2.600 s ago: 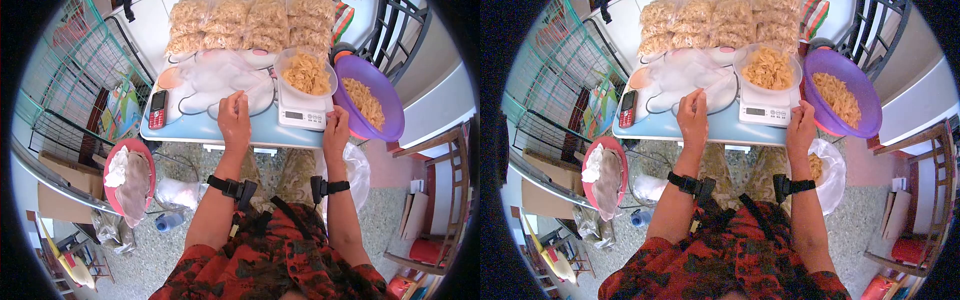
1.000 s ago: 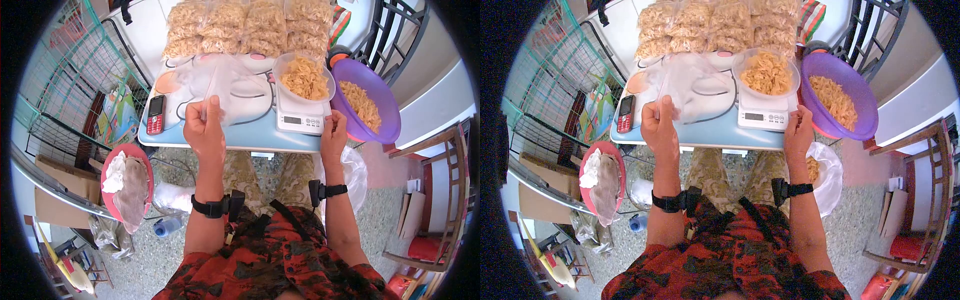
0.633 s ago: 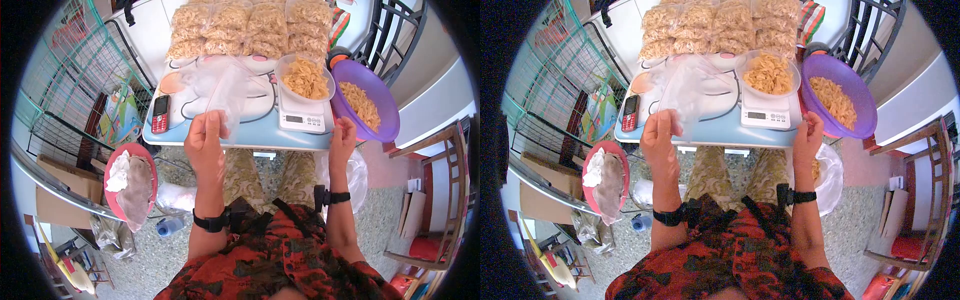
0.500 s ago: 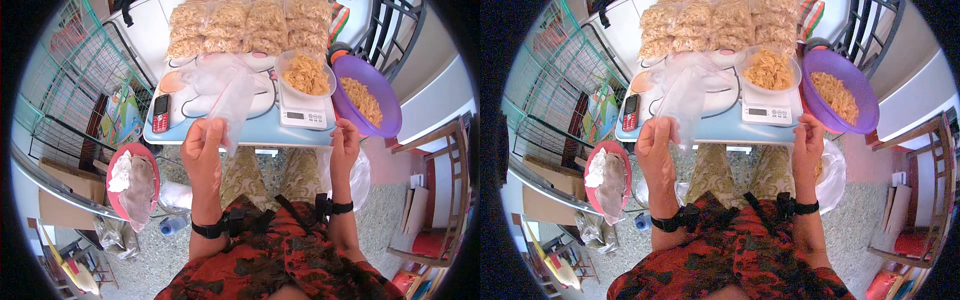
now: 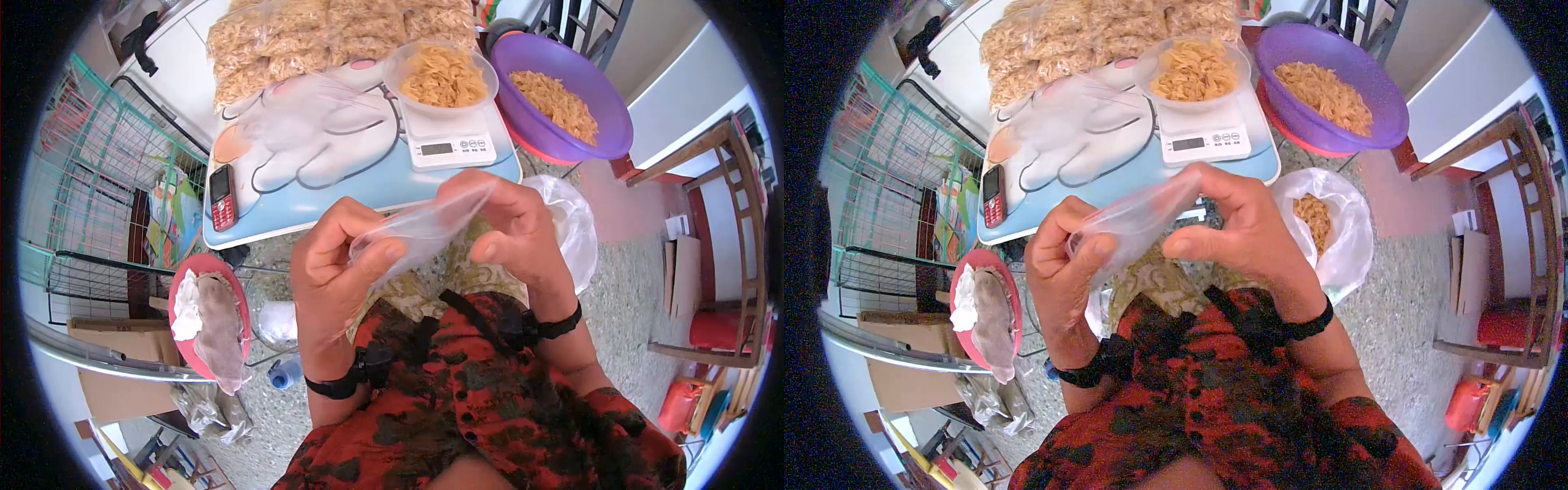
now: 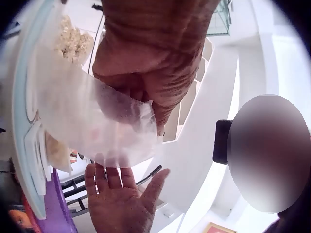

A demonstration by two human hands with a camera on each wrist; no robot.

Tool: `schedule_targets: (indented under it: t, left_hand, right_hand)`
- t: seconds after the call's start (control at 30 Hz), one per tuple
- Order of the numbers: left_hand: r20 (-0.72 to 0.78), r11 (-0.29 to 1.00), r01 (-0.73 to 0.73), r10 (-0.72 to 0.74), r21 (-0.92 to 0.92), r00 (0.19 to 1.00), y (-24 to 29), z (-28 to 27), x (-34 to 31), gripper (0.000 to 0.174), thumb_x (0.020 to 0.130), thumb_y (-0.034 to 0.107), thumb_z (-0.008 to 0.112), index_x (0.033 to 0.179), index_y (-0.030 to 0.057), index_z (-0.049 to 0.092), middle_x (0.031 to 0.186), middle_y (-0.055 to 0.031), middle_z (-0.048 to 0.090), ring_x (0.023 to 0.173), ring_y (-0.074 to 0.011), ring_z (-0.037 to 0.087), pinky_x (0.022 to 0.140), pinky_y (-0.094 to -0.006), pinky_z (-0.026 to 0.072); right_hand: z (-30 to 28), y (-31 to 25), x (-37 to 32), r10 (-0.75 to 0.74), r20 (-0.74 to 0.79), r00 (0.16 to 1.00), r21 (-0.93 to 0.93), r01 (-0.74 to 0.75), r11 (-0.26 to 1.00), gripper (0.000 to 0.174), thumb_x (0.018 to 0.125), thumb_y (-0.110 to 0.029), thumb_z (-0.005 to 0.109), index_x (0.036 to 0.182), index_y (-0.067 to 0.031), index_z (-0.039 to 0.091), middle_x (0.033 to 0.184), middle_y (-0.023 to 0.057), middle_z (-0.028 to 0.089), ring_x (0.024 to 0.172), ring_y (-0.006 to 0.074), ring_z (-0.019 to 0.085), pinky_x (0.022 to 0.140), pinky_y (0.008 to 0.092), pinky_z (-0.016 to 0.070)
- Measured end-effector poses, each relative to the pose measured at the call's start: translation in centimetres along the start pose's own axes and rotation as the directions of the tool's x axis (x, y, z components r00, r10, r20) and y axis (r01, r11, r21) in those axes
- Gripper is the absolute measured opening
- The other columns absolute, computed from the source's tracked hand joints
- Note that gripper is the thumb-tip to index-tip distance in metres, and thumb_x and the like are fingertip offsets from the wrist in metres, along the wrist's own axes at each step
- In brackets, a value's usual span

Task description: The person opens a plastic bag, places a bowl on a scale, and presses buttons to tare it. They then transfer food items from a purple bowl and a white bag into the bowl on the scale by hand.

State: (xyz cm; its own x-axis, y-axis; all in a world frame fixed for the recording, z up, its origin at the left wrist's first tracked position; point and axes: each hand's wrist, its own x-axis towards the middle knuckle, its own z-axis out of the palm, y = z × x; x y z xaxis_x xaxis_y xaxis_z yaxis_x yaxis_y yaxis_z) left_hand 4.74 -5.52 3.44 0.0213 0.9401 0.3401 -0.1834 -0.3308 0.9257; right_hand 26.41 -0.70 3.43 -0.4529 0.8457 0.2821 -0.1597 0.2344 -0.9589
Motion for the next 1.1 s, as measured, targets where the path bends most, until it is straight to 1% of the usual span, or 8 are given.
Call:
schedule_targets:
  t: [0.07,0.17,0.5,0.6,0.77,0.87,0.97,1.1]
  left_hand:
    - [0.006,1.0,-0.003,0.002,0.025,1.0,0.0,0.3,0.3,0.012,0.085,-0.001,0.074,0.09,0.0007,0.063,0.086,-0.0009,0.059,0.076,-0.0066,0.051,0.069,-0.0222,0.04]
    - [0.008,0.999,0.034,-0.035,0.017,0.999,-0.1,0.4,0.3,0.016,0.084,0.0,0.075,0.093,0.0011,0.062,0.088,-0.0006,0.059,0.08,-0.0066,0.053,0.072,-0.0224,0.0421]
    - [0.053,0.987,0.159,-0.158,-0.019,0.986,1.3,0.0,0.3,0.03,0.082,0.014,0.081,0.106,0.0035,0.064,0.093,0.001,0.063,0.089,-0.0075,0.056,0.08,-0.0242,0.0454]
    - [0.087,0.972,0.12,-0.14,0.204,0.986,0.8,-0.5,0.5,0.022,0.086,0.015,0.076,0.101,0.0033,0.066,0.089,-0.0002,0.064,0.085,-0.0082,0.056,0.078,-0.0254,0.0461]
    - [0.073,0.928,0.21,-0.243,0.308,0.967,1.4,-0.1,0.5,0.012,0.09,0.011,0.07,0.093,-0.0005,0.066,0.085,-0.004,0.064,0.076,-0.0096,0.056,0.071,-0.0255,0.0463]
    - [0.104,0.907,0.21,-0.263,0.364,0.959,1.7,-0.5,0.3,0.01,0.09,0.009,0.07,0.092,0.0006,0.066,0.082,-0.0015,0.063,0.074,-0.0083,0.056,0.068,-0.0248,0.0457]
    - [0.202,0.87,0.158,-0.278,0.466,0.939,1.7,-0.7,0.3,0.01,0.089,0.01,0.072,0.091,0.0018,0.066,0.081,-0.0015,0.062,0.072,-0.0098,0.057,0.066,-0.0261,0.0462]
    - [0.342,0.84,0.086,-0.309,0.536,0.887,1.6,0.3,0.7,0.013,0.087,0.013,0.073,0.09,0.0027,0.066,0.08,-0.0049,0.061,0.071,-0.0151,0.059,0.066,-0.0284,0.0476]
  right_hand:
    - [0.5,-0.1,-0.3,0.028,-0.013,1.0,0.025,-0.028,0.999,0.026,0.08,-0.022,0.082,0.095,-0.0041,0.07,0.087,-0.0004,0.067,0.086,0.0102,0.061,0.081,0.0269,0.0473]
    - [0.9,-0.5,-0.5,0.04,-0.039,0.998,-0.07,-0.043,0.997,0.013,0.084,-0.014,0.078,0.089,-0.0051,0.07,0.08,-0.0015,0.064,0.075,0.0074,0.058,0.069,0.0249,0.0459]
    - [0.5,-1.1,-0.5,-0.002,-0.025,1.0,-0.27,-0.005,0.963,0.012,0.088,-0.016,0.073,0.09,-0.0049,0.069,0.08,0.0017,0.064,0.075,0.011,0.06,0.068,0.0272,0.0468]
    - [0.4,-0.9,-0.6,-0.026,0.046,0.999,-0.312,0.039,0.949,0.012,0.087,-0.016,0.073,0.091,-0.0047,0.069,0.083,0.0033,0.064,0.077,0.0146,0.062,0.07,0.0291,0.0478]
    - [0.4,-1.3,-0.9,0.057,0.167,0.984,-0.382,0.011,0.924,0.018,0.085,-0.019,0.075,0.093,-0.0047,0.069,0.085,0.0044,0.065,0.08,0.0171,0.064,0.073,0.0307,0.0491]
    - [-0.5,-1.4,-1.0,0.075,0.232,0.97,-0.307,0.0,0.952,0.026,0.082,-0.025,0.078,0.095,-0.0041,0.069,0.086,0.0048,0.066,0.082,0.0162,0.064,0.074,0.0298,0.0493]
    - [-1.8,-0.8,-1.1,0.035,0.134,0.99,-0.077,-0.025,0.997,0.033,0.08,-0.03,0.08,0.095,-0.0034,0.069,0.085,0.0047,0.066,0.081,0.0148,0.063,0.074,0.0278,0.049]
    - [-1.8,-2.2,-0.8,0.168,0.172,0.971,-0.291,-0.113,0.95,0.029,0.085,-0.028,0.076,0.098,-0.003,0.069,0.082,0.0055,0.065,0.077,0.013,0.062,0.07,0.0275,0.0479]
